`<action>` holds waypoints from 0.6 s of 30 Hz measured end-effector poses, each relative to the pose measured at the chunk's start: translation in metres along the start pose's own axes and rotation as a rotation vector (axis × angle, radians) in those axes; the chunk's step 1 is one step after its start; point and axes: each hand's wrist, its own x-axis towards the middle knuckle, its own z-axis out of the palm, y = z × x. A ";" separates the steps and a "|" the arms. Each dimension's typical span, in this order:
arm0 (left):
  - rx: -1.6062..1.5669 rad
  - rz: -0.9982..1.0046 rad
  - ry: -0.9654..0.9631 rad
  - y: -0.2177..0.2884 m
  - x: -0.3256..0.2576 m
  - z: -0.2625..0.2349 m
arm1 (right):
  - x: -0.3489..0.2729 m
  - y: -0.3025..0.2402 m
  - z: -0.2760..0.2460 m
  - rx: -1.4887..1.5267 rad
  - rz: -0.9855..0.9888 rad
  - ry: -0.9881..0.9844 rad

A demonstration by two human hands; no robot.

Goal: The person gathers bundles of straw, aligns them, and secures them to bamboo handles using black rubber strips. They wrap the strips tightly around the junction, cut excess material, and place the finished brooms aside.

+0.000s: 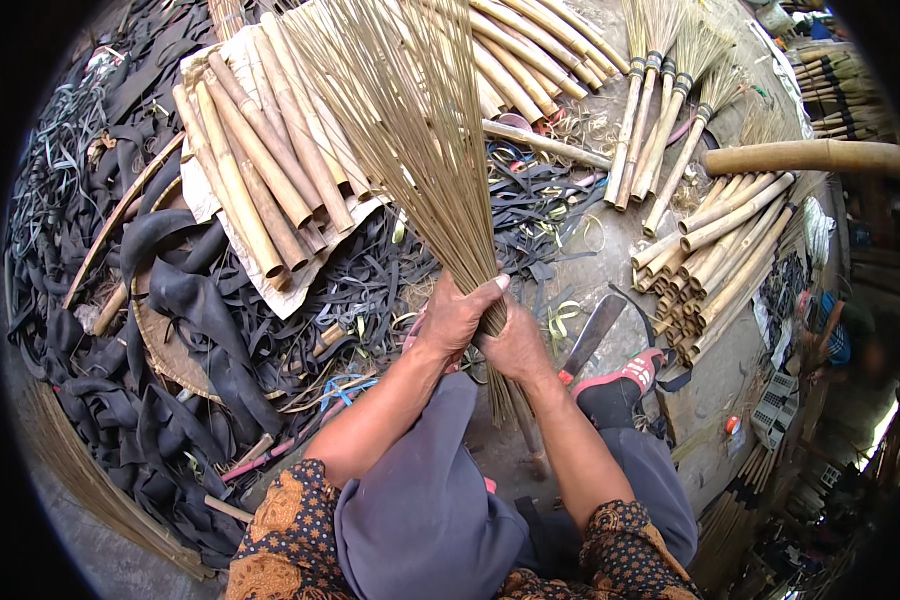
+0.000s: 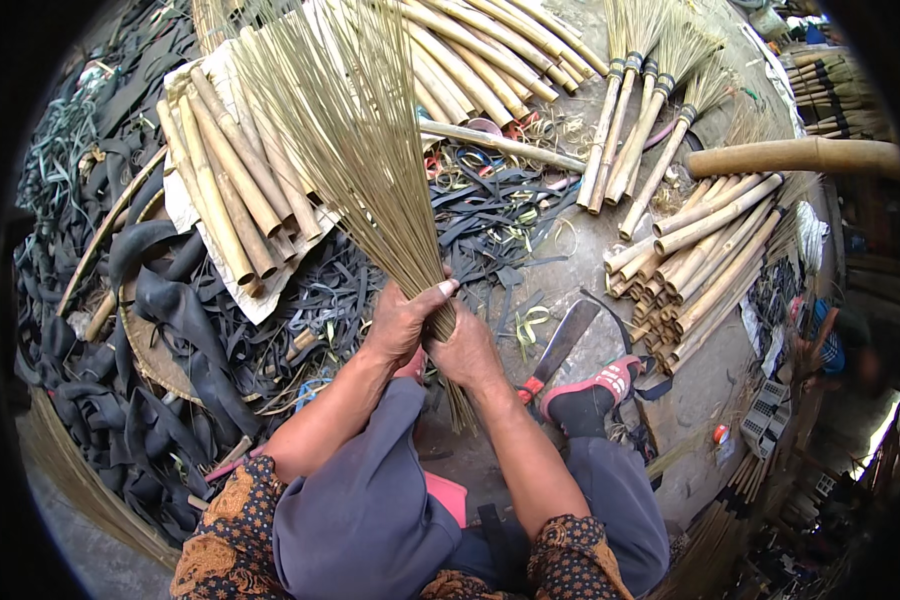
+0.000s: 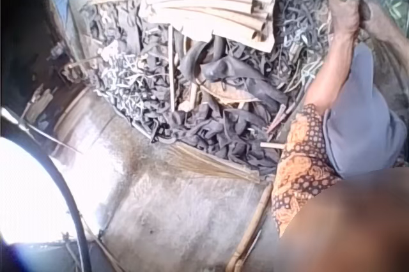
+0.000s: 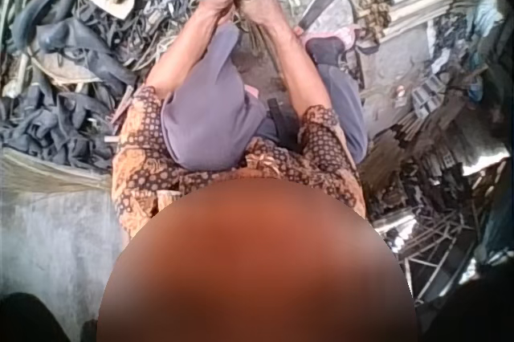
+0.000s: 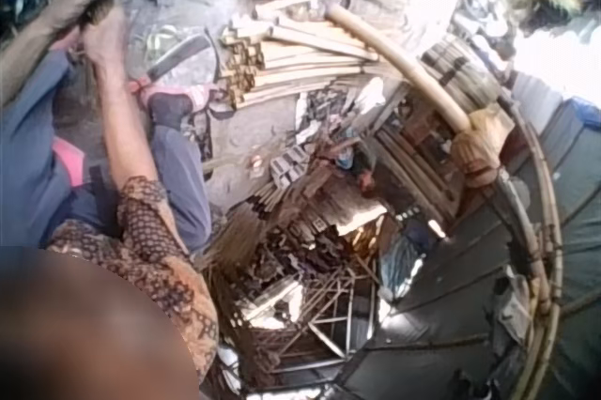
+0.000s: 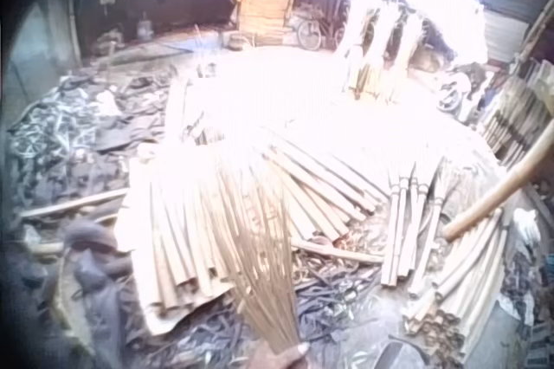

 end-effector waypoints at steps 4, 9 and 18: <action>-0.024 0.015 -0.025 0.001 -0.001 -0.004 | -0.001 -0.005 0.003 0.030 0.000 0.022; -0.047 0.027 -0.017 -0.002 -0.002 -0.002 | 0.000 -0.006 0.000 -0.034 0.018 -0.004; 0.112 0.064 0.170 -0.005 0.002 0.006 | -0.001 -0.008 0.013 -0.149 0.180 0.100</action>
